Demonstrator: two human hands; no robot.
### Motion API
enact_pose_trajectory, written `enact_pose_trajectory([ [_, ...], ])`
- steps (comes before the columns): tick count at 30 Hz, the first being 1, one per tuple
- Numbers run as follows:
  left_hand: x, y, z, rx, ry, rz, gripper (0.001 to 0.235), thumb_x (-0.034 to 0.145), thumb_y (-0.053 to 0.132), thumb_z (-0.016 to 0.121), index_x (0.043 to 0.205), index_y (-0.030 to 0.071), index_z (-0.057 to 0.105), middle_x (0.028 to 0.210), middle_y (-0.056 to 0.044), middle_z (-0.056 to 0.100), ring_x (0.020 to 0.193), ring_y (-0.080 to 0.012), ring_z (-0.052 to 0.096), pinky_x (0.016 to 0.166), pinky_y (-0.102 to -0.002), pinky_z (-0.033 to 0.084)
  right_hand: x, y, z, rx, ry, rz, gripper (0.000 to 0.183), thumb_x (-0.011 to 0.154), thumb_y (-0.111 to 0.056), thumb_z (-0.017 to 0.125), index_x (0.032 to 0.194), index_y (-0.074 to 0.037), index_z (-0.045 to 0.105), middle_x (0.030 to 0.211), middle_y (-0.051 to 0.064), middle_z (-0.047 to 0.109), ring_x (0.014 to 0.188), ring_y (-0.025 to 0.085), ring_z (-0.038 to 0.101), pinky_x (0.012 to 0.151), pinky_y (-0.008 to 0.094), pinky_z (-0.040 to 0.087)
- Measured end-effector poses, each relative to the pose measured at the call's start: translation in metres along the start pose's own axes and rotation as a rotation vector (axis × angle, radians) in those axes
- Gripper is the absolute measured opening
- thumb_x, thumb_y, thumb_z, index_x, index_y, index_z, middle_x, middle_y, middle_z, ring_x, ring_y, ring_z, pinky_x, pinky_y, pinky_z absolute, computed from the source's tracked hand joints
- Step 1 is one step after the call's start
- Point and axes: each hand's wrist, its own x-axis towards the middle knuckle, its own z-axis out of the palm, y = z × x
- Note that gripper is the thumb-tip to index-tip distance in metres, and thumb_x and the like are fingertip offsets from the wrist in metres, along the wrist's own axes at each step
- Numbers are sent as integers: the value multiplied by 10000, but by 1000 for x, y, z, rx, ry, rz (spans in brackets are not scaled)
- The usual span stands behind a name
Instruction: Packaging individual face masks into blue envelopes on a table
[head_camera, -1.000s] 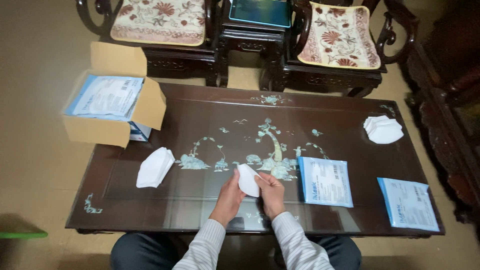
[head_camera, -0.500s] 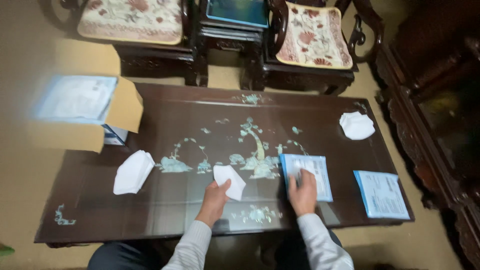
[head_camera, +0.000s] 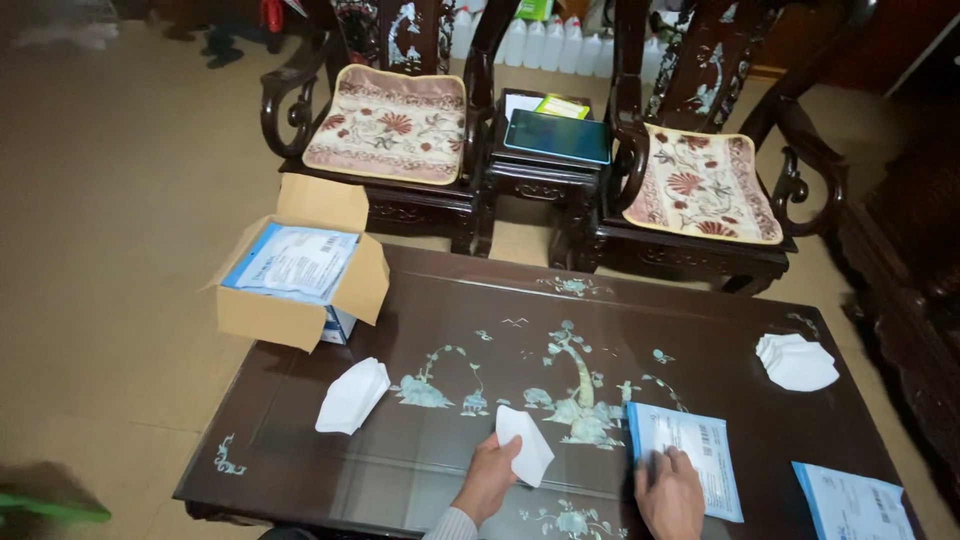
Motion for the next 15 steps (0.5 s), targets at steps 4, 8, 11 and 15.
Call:
enact_pose_trajectory([
  [4,5,-2,-2,4,14,9,344,1008,192,597,1318,68,680,1224,-73,755,1076,-233,685,829,-345,518,0,-2,8,-79,110,-75,485,918,-552,581,1106,-136,746,1297,159,674,1133,356,680,959,482,575],
  [8,-30,19,10,68,28,-24,393,1019,175,565,1392,77,641,1325,-71,727,1179,-247,665,891,-343,550,6,-1,13,-99,112,-64,409,954,-465,580,1069,-105,738,1122,113,697,948,339,716,812,478,616],
  [11,-1,2,-2,-14,-8,3,384,1004,173,596,1366,53,640,1309,-93,733,1164,-259,681,897,-367,555,13,8,29,-138,64,-110,319,969,-320,532,1015,-74,729,1193,149,707,1124,327,656,950,451,581],
  [15,13,-13,-7,58,-70,-48,521,996,235,612,1468,21,561,1360,-110,699,1195,-284,674,961,-385,526,5,14,48,34,26,-42,322,933,-363,576,1011,-81,711,1385,101,636,1164,367,676,998,522,541],
])
